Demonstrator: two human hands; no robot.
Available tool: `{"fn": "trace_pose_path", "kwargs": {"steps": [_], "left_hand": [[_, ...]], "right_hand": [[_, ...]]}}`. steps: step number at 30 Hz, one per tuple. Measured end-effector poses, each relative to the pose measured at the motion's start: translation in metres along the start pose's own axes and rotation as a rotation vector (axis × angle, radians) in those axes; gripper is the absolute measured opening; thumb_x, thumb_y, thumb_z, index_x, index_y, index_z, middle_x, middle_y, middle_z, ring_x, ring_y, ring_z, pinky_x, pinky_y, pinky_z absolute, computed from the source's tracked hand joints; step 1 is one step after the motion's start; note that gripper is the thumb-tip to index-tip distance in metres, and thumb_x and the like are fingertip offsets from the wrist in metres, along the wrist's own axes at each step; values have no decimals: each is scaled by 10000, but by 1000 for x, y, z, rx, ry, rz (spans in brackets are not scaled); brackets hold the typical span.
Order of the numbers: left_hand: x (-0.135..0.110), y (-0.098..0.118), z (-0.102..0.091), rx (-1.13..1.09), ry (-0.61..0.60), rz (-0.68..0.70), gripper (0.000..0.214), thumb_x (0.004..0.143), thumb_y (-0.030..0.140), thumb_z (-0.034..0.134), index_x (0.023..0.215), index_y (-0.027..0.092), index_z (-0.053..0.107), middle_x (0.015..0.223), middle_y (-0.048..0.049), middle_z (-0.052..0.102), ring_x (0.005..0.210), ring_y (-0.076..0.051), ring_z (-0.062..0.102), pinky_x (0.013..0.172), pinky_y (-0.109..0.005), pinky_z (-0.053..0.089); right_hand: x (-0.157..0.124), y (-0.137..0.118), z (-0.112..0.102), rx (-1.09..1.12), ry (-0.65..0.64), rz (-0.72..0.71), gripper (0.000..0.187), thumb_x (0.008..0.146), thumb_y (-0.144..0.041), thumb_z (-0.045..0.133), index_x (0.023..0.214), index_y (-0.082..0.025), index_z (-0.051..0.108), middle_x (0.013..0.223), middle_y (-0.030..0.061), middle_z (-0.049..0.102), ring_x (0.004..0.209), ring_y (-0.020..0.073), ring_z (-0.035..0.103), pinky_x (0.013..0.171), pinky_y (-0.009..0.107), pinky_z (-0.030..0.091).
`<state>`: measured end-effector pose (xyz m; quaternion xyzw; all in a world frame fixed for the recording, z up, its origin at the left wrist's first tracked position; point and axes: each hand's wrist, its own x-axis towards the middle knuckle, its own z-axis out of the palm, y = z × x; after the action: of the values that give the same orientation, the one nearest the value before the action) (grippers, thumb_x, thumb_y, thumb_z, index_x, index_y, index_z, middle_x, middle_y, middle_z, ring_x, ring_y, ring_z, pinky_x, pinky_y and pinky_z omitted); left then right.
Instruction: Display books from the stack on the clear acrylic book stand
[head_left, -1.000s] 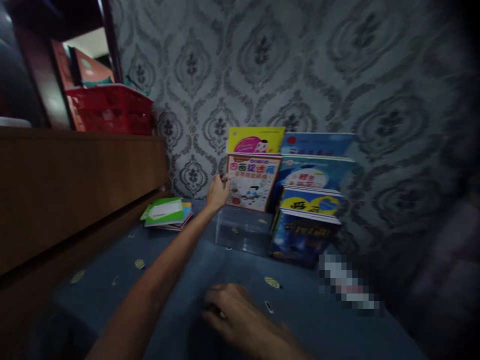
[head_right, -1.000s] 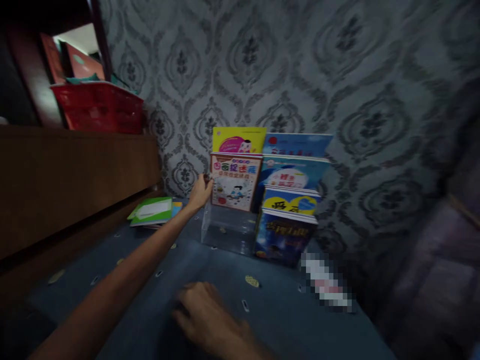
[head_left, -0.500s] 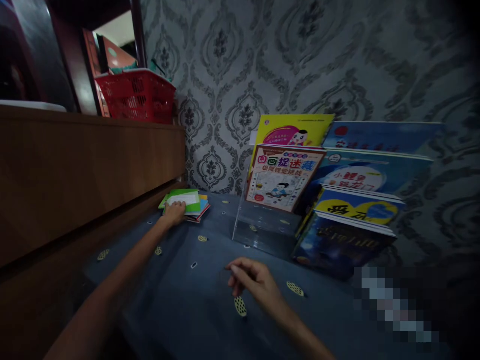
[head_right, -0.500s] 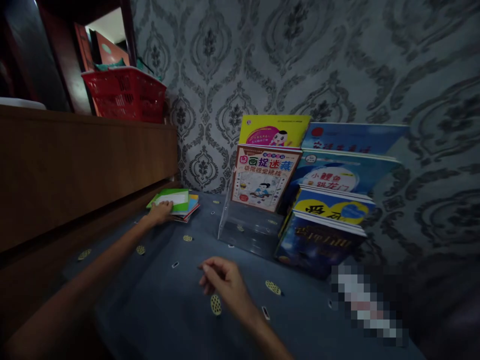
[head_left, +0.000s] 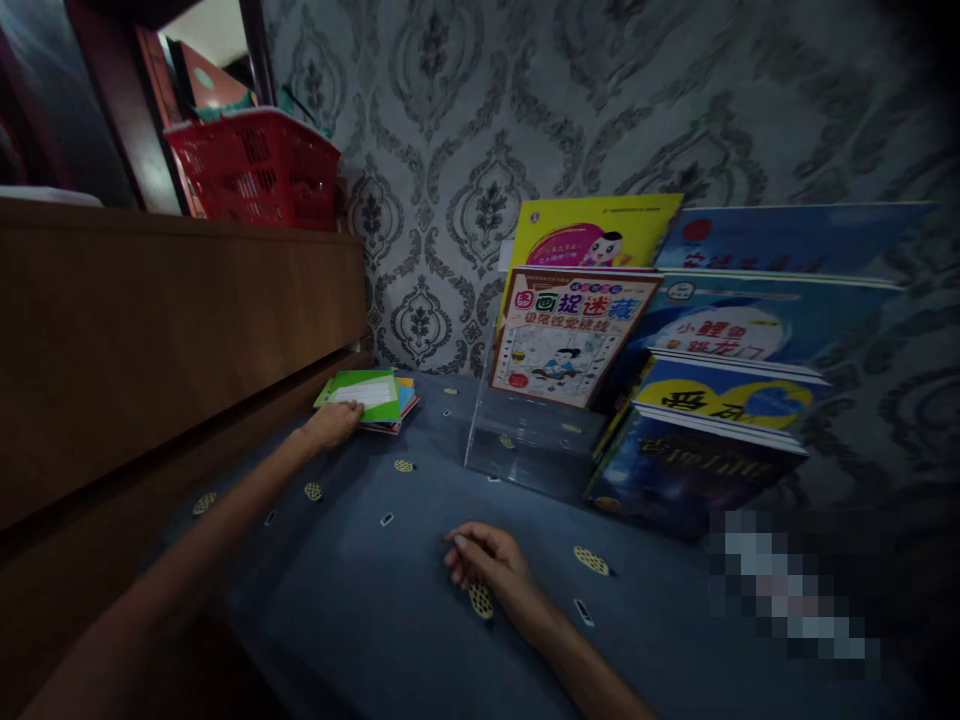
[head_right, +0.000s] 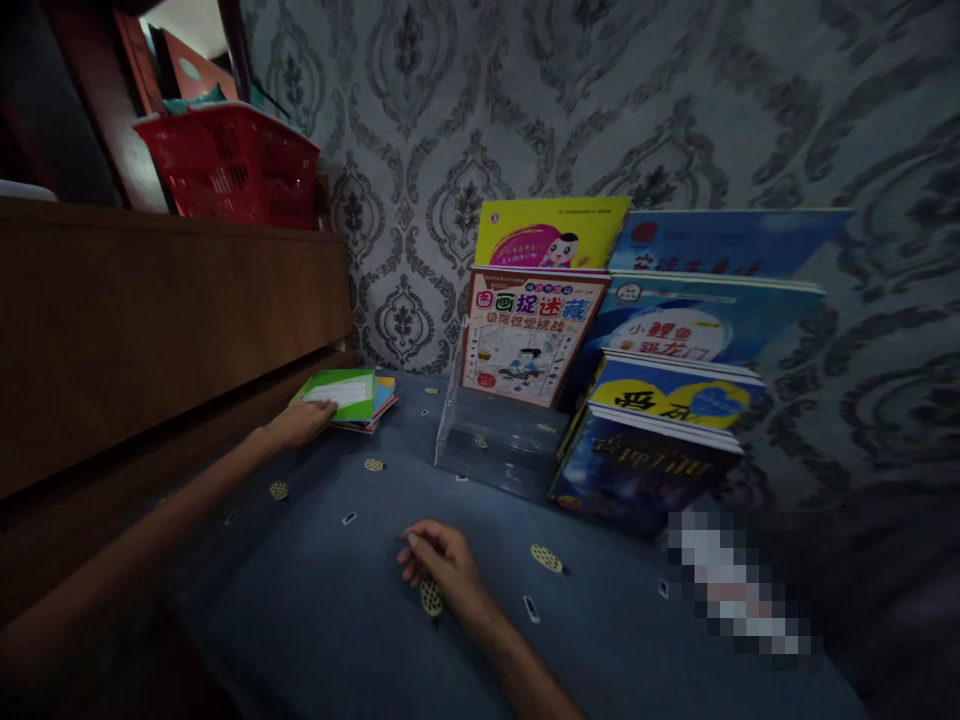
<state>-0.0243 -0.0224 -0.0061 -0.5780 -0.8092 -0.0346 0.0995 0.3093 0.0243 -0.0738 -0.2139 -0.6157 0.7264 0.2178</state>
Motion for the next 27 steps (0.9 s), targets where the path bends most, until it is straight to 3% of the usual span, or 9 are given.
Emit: {"fn": "trace_pose_path", "kwargs": {"steps": [7,15,21,24,27], "left_hand": [[-56,41,0,168,-13,150,485,899,23,349,1364,98,467,1361,-243,537,1277,-311,528,971,-466,489],[-137,77,12,297,-48,321,603,862,-6,364,1451,109,412,1480,-213,452,1378,-308,435,1042,-460,467],[-196,115,17,198,-126,577,630,857,22,405,1479,116,368,1466,-195,476,1355,-315,465,1017,-434,489],[-206,138,14,157,-133,680,607,897,68,416,1496,126,335,1482,-193,453,1371,-323,441,1024,-429,482],[-200,162,11,109,-102,759,557,938,130,429,1488,112,342,1470,-205,465,1376,-335,431,1031,-440,473]], "right_hand": [[2,-2,-9,198,125,-10,492,609,-568,842,889,-184,715,981,95,687,860,231,692,690,325,526],[5,5,-16,179,133,-62,518,663,-559,808,1033,-222,675,1193,113,621,1160,316,613,951,464,506],[5,9,-23,-332,228,-256,435,805,-573,627,1026,-201,670,1176,127,646,1165,304,580,1015,488,449],[-3,3,-22,-688,273,-405,295,887,-403,522,983,-170,676,1189,157,634,1176,304,561,1013,502,430],[-15,-7,-16,-996,197,-476,237,905,-249,480,982,-155,683,1113,155,676,1163,298,568,1042,519,388]]}}
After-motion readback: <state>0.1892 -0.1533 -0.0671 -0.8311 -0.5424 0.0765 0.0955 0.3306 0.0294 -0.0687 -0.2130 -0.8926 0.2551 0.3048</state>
